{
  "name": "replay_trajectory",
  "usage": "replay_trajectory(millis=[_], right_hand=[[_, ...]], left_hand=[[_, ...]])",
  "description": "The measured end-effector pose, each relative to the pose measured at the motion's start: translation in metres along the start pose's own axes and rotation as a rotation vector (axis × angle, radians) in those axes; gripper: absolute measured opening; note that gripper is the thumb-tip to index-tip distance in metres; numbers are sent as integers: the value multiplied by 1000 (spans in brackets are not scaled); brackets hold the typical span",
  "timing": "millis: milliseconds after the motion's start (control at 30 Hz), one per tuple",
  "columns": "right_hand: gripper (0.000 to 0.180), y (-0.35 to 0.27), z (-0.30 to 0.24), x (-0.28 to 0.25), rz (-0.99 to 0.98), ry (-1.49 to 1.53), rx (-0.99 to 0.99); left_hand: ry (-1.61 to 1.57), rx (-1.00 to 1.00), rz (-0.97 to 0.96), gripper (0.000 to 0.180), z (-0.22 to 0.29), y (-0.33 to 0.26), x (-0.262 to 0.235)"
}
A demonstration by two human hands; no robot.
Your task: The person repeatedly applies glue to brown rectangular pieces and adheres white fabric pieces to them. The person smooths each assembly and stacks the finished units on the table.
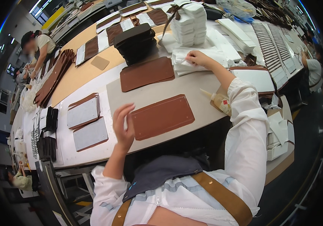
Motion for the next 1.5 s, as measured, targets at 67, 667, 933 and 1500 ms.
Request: replay_trajectory(millis=[67,667,933,1500], right_hand=[[18,0,1,-2,-13,-14,-32],[14,-66,14,-204,454,854,-375],[14,-168,-121,-159,474,203,-386],[52,-224,-201,22,868,-160,-710]], left_hand=[[-98,23,-165,35,-12,53,45],[296,5,-554,46,-161,112,209],[-586,-259,-285,38,-66,178,197],[-274,-448,-580,29,46,161,64]])
Point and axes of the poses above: each hand's wrist, its own y-axis towards the middle knuckle, its own x-axis out of the palm, z = x × y, the point moved 7 cm from there along y, towards the middle knuckle, and after that the axes turned 15 degrees about -y, right-handed, at the moved point
